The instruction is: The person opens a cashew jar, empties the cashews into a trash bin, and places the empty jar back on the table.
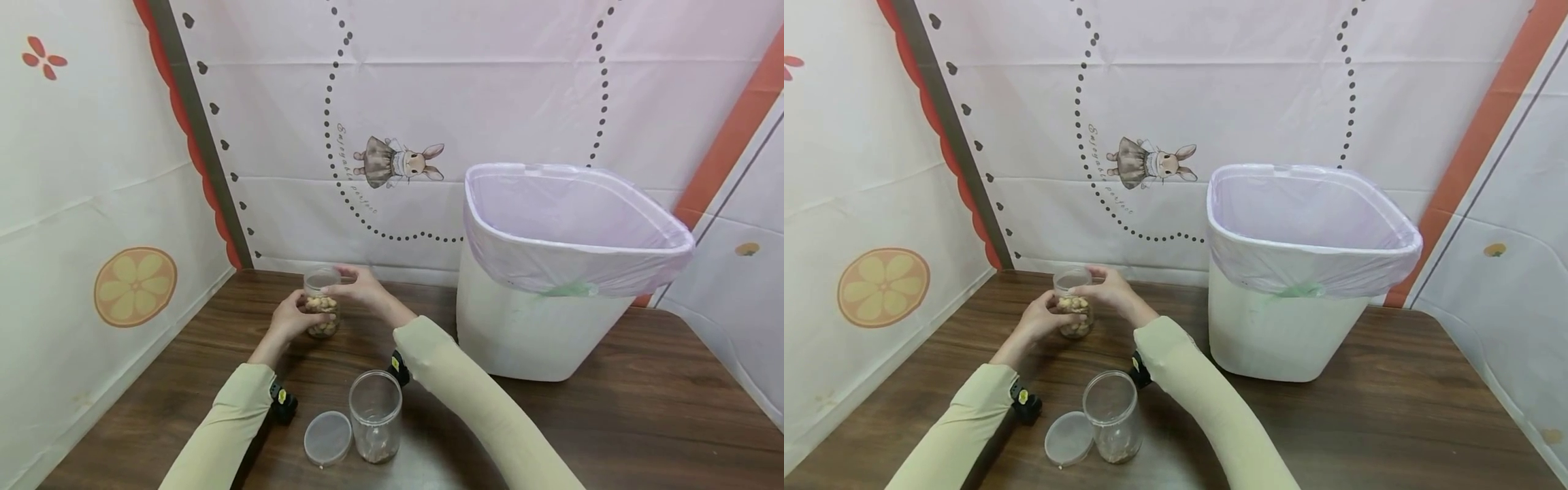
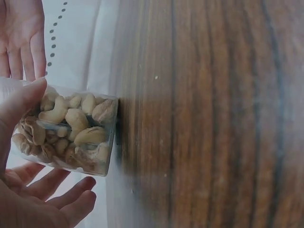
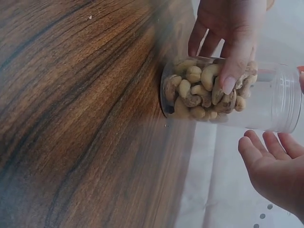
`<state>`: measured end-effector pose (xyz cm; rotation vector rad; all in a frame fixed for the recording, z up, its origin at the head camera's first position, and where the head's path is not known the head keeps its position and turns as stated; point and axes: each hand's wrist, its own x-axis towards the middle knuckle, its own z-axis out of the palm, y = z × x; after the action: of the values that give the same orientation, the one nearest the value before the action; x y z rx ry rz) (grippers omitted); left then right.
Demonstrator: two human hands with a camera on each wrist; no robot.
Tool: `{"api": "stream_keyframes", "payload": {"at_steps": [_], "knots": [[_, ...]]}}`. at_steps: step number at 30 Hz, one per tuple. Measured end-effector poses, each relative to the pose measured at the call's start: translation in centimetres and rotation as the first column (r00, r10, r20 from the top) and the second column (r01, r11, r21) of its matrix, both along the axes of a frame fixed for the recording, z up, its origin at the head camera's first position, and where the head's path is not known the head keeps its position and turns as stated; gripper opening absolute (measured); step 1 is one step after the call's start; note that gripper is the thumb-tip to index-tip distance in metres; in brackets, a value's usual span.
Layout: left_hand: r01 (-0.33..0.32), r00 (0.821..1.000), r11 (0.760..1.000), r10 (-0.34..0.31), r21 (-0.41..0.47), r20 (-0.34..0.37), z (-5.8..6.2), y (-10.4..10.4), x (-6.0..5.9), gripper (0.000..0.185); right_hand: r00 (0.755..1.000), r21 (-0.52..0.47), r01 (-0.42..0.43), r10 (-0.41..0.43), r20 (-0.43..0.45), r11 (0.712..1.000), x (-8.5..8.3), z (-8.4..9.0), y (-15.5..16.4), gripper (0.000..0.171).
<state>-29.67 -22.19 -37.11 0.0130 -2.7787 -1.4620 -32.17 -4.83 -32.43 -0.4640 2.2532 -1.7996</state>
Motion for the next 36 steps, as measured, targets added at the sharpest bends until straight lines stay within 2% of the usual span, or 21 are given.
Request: {"api": "stream_keyframes", "payload": {"at_steps": [6,10,17,26,31,36], "knots": [[-0.018,0.998,1.0,0.019,0.002,-0.061,0.3,0.4,-0.1,0.071,1.0,-0.029,0.02,-0.02,0.012,0.999,0.1,0.1,0.5,0.062],[-0.031,0.994,0.999,0.028,-0.03,-0.105,0.6,0.6,0.0,0.066,0.999,-0.056,0.043,-0.041,0.036,0.998,0.1,0.0,0.8,0.063],[-0.052,0.982,0.995,0.035,-0.089,-0.184,1.0,0.6,0.4,0.064,0.995,-0.098,0.094,-0.092,0.023,0.991,0.7,-0.2,1.0,0.06],[-0.038,0.953,0.984,-0.016,-0.172,-0.302,1.3,0.7,1.2,0.07,0.992,-0.182,0.124,-0.121,0.028,0.975,1.8,-0.5,1.4,0.055],[-0.036,0.933,0.977,-0.043,-0.21,-0.359,1.6,0.9,1.5,0.071,0.99,-0.193,0.141,-0.137,0.03,0.971,2.3,-0.4,1.6,0.058],[-0.061,0.917,0.963,-0.05,-0.263,-0.396,2.0,1.0,1.6,0.071,0.981,-0.19,0.196,-0.193,0.032,0.962,2.6,-0.1,1.5,0.063]]}}
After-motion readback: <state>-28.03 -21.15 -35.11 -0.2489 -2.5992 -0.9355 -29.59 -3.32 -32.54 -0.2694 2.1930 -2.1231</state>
